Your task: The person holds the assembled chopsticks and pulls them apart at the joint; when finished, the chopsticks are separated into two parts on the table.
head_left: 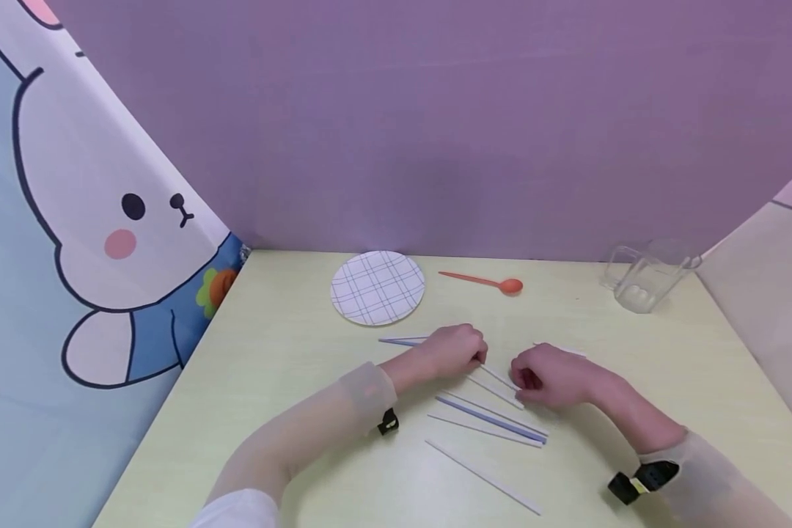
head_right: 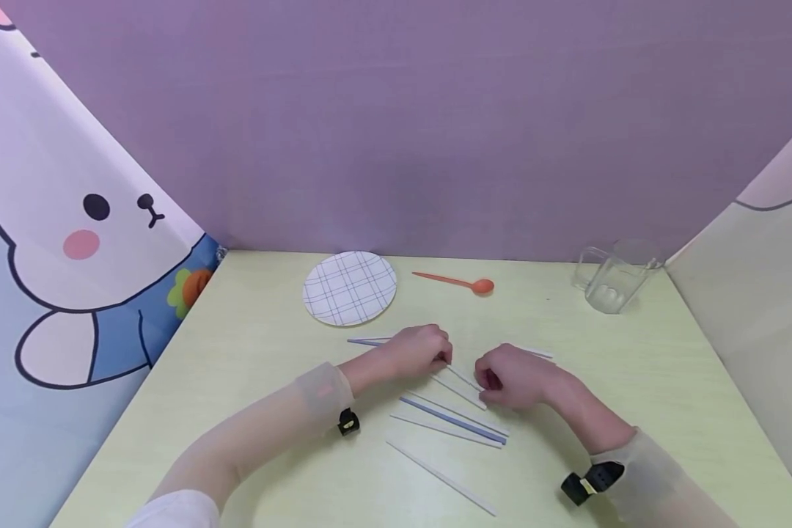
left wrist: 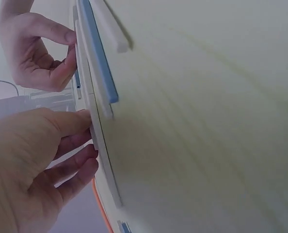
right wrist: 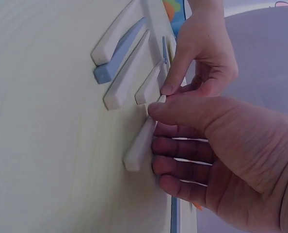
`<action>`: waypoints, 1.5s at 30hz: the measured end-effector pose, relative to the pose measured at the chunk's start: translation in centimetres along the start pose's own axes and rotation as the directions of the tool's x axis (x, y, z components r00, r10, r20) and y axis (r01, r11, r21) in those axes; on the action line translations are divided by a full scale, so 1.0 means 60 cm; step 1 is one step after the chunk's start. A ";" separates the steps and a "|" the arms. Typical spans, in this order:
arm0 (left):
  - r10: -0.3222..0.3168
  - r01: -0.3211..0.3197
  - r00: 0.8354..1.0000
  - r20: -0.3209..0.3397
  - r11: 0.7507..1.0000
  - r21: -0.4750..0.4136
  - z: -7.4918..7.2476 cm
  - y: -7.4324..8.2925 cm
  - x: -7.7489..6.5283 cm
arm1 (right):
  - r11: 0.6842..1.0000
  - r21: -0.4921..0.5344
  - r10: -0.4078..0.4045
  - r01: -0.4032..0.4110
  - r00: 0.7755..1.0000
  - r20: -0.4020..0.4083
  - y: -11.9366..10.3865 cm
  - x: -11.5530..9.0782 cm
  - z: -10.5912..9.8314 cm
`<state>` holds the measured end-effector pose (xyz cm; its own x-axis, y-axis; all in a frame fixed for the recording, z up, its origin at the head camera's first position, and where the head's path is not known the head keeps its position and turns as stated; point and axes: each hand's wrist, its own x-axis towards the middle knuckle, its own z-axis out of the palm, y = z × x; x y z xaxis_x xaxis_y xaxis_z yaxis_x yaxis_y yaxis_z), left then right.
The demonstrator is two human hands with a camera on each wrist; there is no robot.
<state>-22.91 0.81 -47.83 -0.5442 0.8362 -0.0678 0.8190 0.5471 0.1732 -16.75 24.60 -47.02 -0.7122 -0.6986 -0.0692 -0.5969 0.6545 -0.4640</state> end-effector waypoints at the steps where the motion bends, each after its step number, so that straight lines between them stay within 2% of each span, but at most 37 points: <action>1: -0.007 0.007 1.000 0.000 1.000 0.003 0.001 -0.001 -0.002 | 1.000 -0.013 0.004 -0.005 1.000 -0.009 0.001 0.001 0.001; 6: -0.018 0.017 0.999 -0.027 1.000 -0.016 -0.001 -0.012 -0.013 | 0.997 -0.063 0.032 -0.037 0.997 -0.067 0.001 0.008 -0.003; 11: -0.012 0.006 0.997 -0.079 0.997 -0.073 -0.023 -0.025 -0.028 | 0.998 -0.043 0.042 -0.047 0.993 -0.110 -0.009 0.020 -0.020; 16: 0.018 -0.036 0.992 -0.122 0.989 -0.144 -0.047 -0.031 -0.041 | 1.000 -0.029 -0.011 0.006 0.984 -0.176 -0.024 0.039 -0.033; 22: 0.058 -0.091 0.979 -0.197 0.983 -0.158 -0.059 -0.029 -0.050 | 0.997 -0.058 -0.055 0.041 0.963 -0.263 -0.045 0.057 -0.048; 29: 0.079 -0.127 0.966 -0.247 0.975 -0.185 -0.063 -0.027 -0.056 | 0.996 -0.058 -0.087 0.074 0.960 -0.268 -0.055 0.065 -0.055; 36: 0.135 -0.190 0.954 -0.269 0.963 -0.191 -0.069 -0.036 -0.069 | 0.993 -0.055 -0.118 0.107 0.955 -0.272 -0.057 0.064 -0.047; 41: 0.145 -0.197 0.950 -0.278 0.966 -0.169 -0.072 -0.033 -0.077 | 0.990 -0.077 -0.132 0.114 0.947 -0.292 -0.056 0.060 -0.038; 45: 0.143 -0.195 0.940 -0.310 0.971 -0.141 -0.070 -0.029 -0.081 | 0.988 -0.101 -0.139 0.112 0.940 -0.310 -0.057 0.060 -0.034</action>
<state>-22.45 -4.36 -43.65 -0.4504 0.8525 0.2654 0.8752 0.3629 0.3199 -17.99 20.43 -43.89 -0.7017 -0.6580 0.2734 -0.7075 0.5979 -0.3769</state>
